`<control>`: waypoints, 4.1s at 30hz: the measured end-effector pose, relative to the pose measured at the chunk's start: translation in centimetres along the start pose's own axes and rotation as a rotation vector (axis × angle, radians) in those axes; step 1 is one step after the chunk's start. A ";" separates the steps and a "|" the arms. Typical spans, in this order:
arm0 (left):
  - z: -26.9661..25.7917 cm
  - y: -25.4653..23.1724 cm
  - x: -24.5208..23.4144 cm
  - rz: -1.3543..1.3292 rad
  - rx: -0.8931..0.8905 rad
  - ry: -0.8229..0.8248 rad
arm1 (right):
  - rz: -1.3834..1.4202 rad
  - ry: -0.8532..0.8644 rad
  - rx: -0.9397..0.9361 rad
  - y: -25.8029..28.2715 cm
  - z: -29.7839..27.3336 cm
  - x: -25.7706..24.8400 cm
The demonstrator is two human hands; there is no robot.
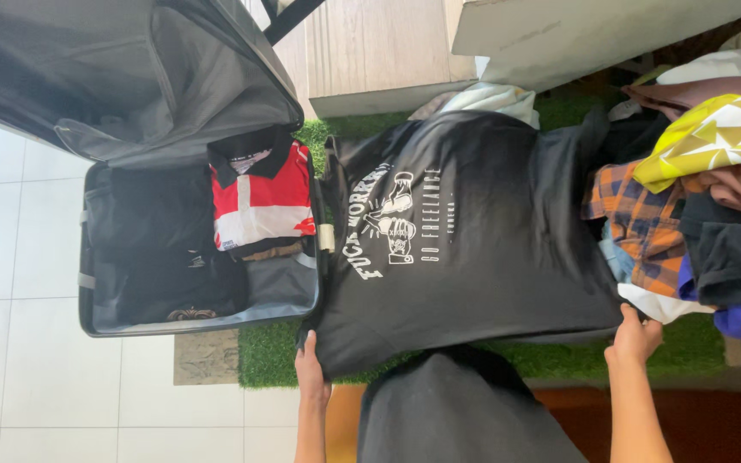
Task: The person folds several black shirts and places them into an open suitcase on a green surface near a staircase.
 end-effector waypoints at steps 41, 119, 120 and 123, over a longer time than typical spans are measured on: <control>15.9 -24.9 37.6 1.384 0.954 0.221 | 0.032 0.296 0.082 -0.4 13.9 28.2; -6.6 6.6 -7.7 0.413 -0.268 0.285 | 0.058 0.015 0.635 -6.8 -7.5 -9.5; -6.6 5.4 -7.0 0.411 -0.267 0.284 | 0.067 0.091 0.634 -6.4 -6.7 -8.4; -7.2 0.6 -1.8 0.235 -0.161 0.450 | 0.091 0.196 0.592 -5.3 -4.9 -6.0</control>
Point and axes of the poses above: each hand's wrist, its own z-axis towards the middle knuckle, its own x-axis out of the palm, y = z × x, the point moved 10 cm from there along z, towards the middle knuckle, and after that the axes turned 9 degrees about z, right-handed, at the moved point
